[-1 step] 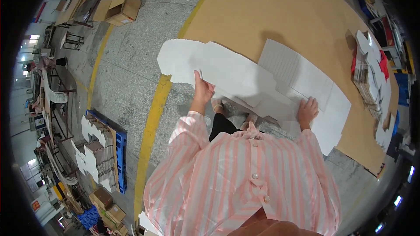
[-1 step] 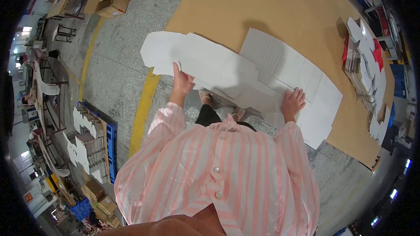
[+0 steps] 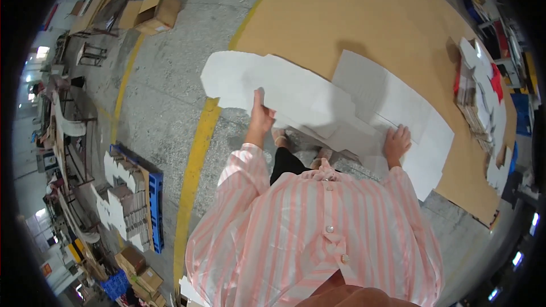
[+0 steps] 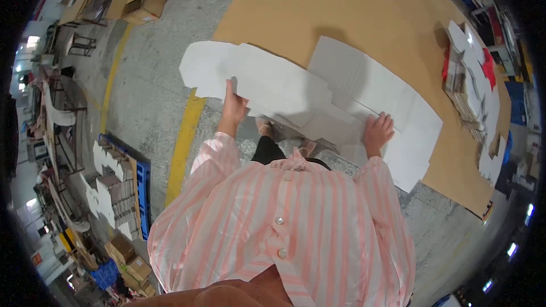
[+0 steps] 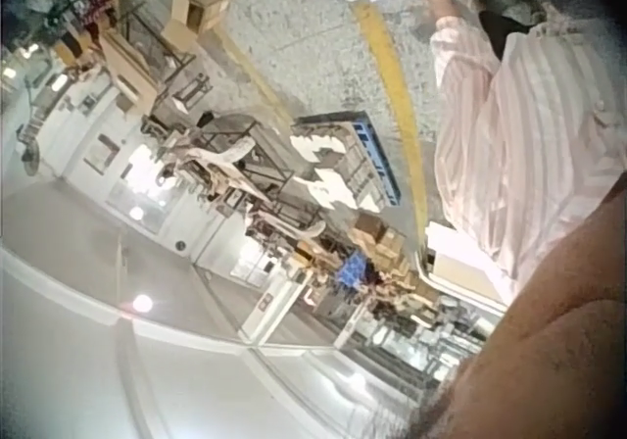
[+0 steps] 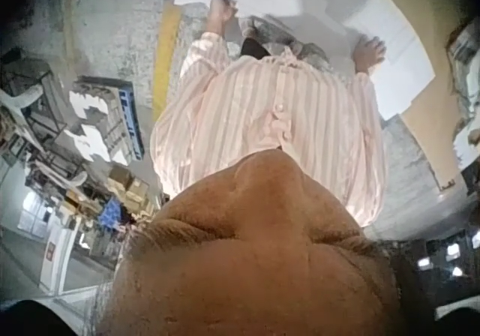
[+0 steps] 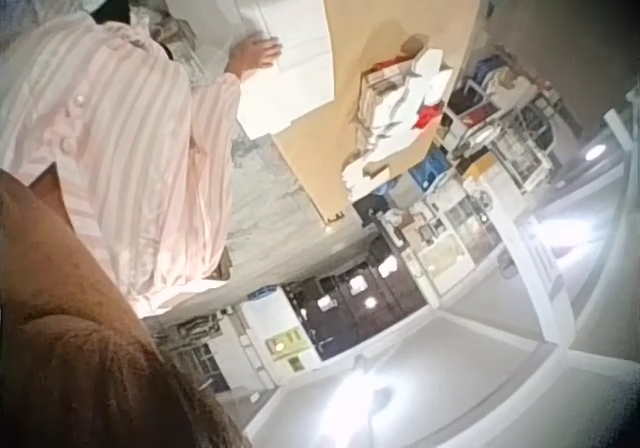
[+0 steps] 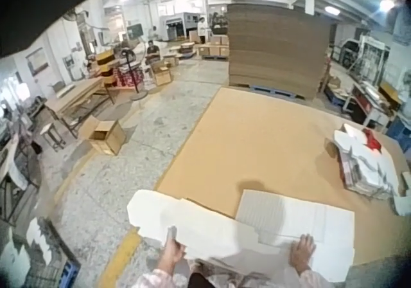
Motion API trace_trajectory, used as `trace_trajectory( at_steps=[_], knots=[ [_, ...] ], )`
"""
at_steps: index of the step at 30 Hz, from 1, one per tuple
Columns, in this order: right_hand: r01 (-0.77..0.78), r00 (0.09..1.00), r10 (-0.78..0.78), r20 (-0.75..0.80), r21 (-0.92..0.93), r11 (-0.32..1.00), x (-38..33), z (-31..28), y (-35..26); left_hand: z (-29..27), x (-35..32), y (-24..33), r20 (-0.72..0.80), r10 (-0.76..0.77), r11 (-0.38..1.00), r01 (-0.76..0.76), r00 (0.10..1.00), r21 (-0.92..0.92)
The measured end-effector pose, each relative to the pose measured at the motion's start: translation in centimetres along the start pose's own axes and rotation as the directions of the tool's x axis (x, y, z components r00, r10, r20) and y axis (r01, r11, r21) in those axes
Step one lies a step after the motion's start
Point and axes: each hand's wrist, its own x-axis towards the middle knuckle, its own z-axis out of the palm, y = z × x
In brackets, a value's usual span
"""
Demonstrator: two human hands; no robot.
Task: Organizing and counting white cardboard cutouts in a warehouse.
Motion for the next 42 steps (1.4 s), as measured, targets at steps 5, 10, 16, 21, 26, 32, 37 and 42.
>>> trace_trajectory(
  at_steps=[5, 10, 16, 21, 26, 32, 37, 42],
  knots=[
    [0.063, 0.998, -0.061, -0.036, 0.064, 0.996, 0.7, -0.8, -0.1, 1.4, -1.4, -2.0, -0.012, 0.058, 0.993, -0.056, 0.998, 0.101],
    [0.107, 0.985, -0.084, -0.151, 0.149, 0.983, 0.4, -1.9, 2.6, 2.1, -0.7, -1.1, -0.120, 0.209, 0.910, -0.148, 0.971, 0.386],
    [-0.037, 0.998, 0.028, 0.058, 0.167, 0.985, 0.2, -0.3, 4.8, 3.2, -0.3, -2.2, 0.263, 0.570, 0.008, -0.325, 0.778, 0.946],
    [-0.047, 0.991, 0.027, 0.132, 0.152, 0.987, 0.0, -0.5, 4.8, 3.7, -1.0, -2.1, -0.102, 0.451, 0.747, -0.313, 0.886, 0.587],
    [-0.049, 0.993, 0.035, 0.116, 0.117, 0.992, -0.1, -0.3, 5.1, 3.0, -0.1, -2.0, 0.195, 0.567, 0.063, -0.279, 0.800, 0.958],
    [-0.047, 0.985, 0.035, 0.169, 0.072, 0.996, 0.1, -0.6, 5.0, 1.8, 0.4, -1.7, -0.133, 0.452, 0.837, -0.368, 0.882, 0.405],
    [-0.033, 0.987, 0.019, 0.161, 0.087, 0.996, 0.4, -0.8, 5.2, 1.6, 0.3, -2.2, 0.237, 0.589, 0.075, -0.344, 0.773, 0.936],
    [-0.055, 0.982, 0.038, 0.184, 0.090, 0.994, 0.5, -0.8, 5.9, 2.9, 0.3, -1.4, -0.162, 0.282, 0.945, -0.245, 0.946, 0.216]
  ],
)
